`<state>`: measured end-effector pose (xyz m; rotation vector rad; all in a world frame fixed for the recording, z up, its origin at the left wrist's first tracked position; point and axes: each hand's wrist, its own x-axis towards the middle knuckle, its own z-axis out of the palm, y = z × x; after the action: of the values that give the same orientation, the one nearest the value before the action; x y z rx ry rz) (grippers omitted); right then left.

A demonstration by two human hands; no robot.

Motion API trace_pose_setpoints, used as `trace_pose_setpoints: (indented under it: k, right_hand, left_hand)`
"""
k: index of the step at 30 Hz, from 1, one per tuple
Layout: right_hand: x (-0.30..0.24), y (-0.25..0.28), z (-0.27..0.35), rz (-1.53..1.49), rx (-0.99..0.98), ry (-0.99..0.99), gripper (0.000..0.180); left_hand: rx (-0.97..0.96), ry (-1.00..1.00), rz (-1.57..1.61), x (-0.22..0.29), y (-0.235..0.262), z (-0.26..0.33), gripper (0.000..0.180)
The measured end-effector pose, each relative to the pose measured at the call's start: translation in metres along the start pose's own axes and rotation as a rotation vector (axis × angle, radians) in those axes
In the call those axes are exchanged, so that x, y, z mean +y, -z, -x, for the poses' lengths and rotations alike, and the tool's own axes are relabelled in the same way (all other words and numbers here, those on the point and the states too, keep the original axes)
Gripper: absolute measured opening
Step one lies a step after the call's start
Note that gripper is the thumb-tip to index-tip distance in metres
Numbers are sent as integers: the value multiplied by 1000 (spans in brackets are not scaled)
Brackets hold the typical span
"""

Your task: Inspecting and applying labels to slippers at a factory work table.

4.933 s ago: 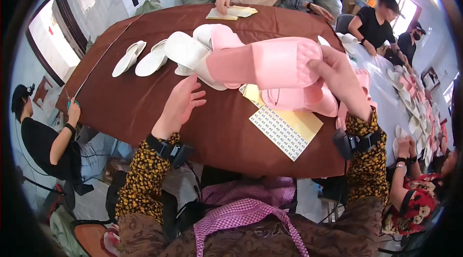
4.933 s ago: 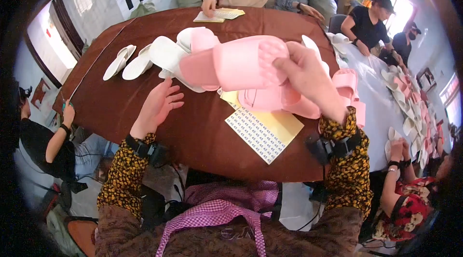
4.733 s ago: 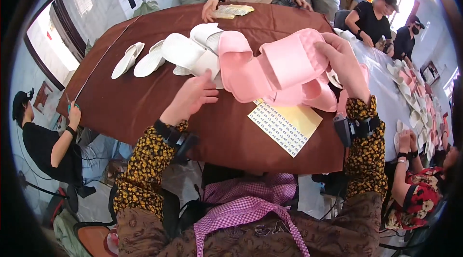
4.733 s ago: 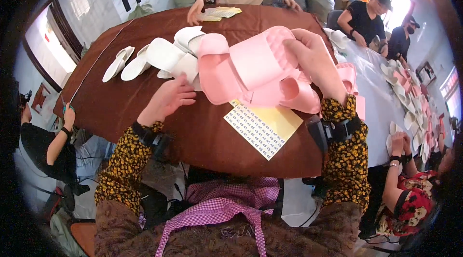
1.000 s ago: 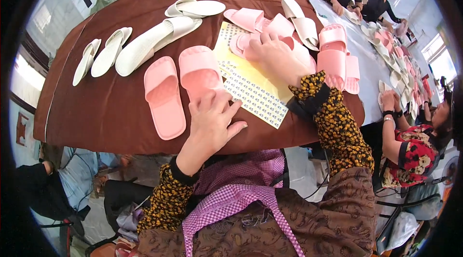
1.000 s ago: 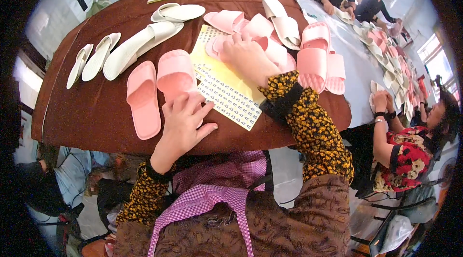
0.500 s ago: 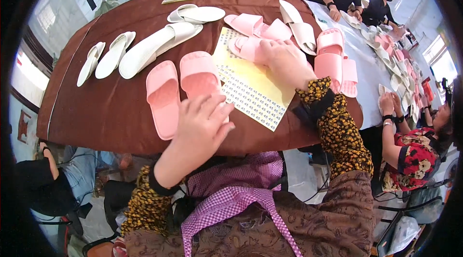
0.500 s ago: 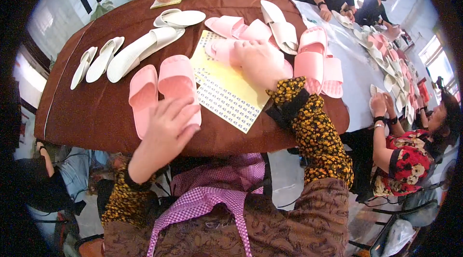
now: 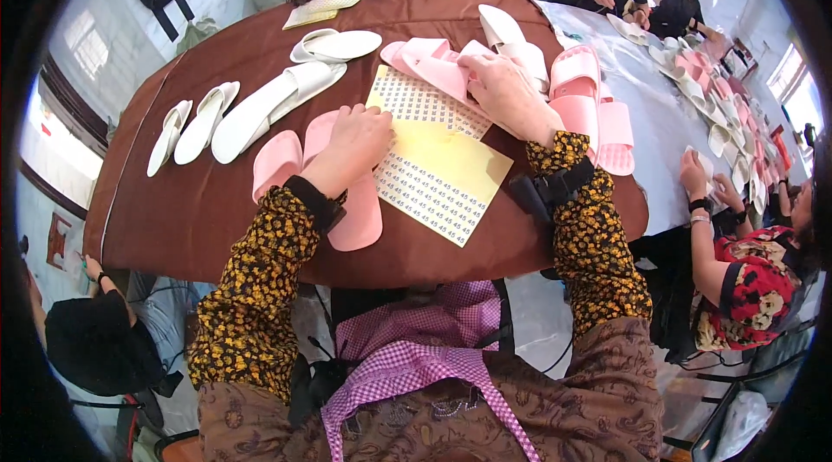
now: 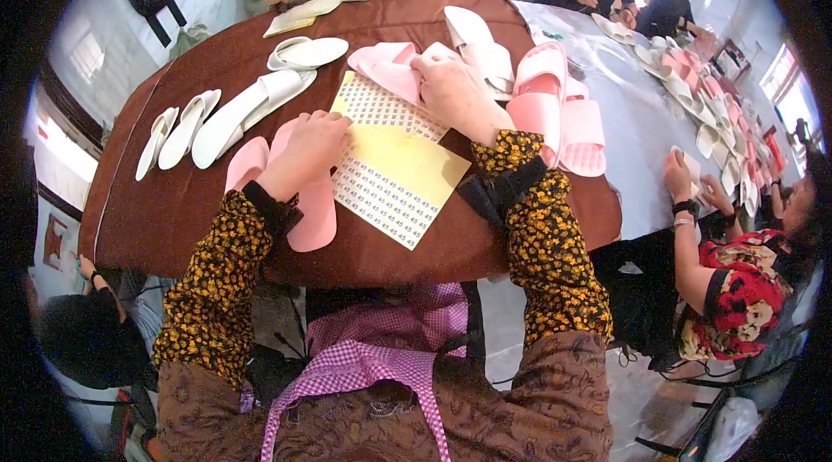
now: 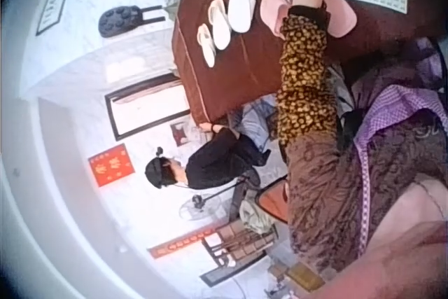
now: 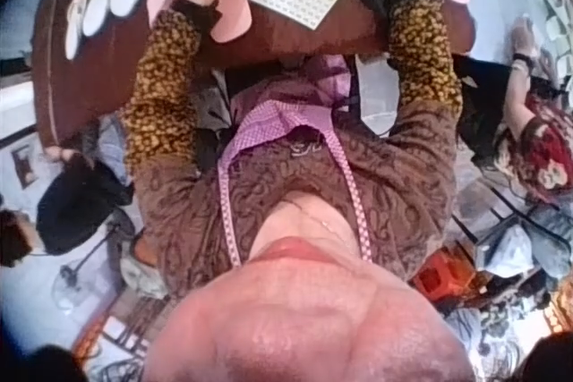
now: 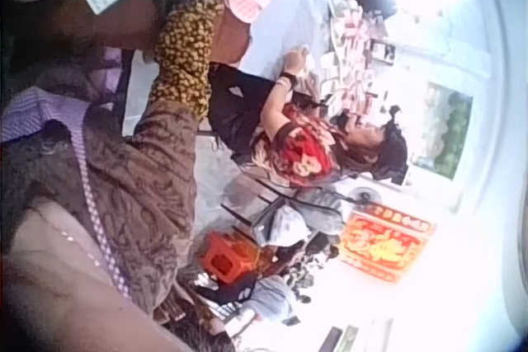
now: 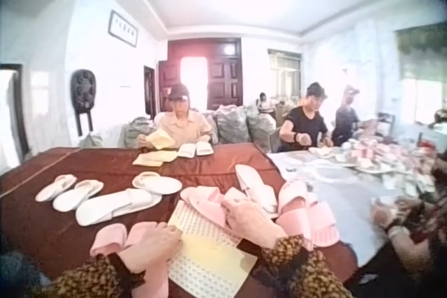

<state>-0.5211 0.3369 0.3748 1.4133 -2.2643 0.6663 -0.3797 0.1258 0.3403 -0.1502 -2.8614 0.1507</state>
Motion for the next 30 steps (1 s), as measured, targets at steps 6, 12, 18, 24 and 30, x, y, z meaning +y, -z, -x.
trace_pose_setpoints:
  k: [6,12,18,24,30]
  right_hand:
    - [14,0,-1,-100,31,-81,28]
    - [18,-3,-1,-73,103,20,23]
    - [16,-3,-1,-39,108,27,22]
    - [12,-2,2,-50,78,-11,27]
    - [8,-1,1,-18,19,-53,31]
  left_hand:
    - [-156,43,81,-8,-12,-16,16]
    - [-179,-16,-51,-9,-14,-23,14]
    - [-188,-65,-111,-8,-5,-20,16]
    - [-215,-38,-27,-7,17,-12,21]
    - [-349,-50,-103,-2,19,-15,18]
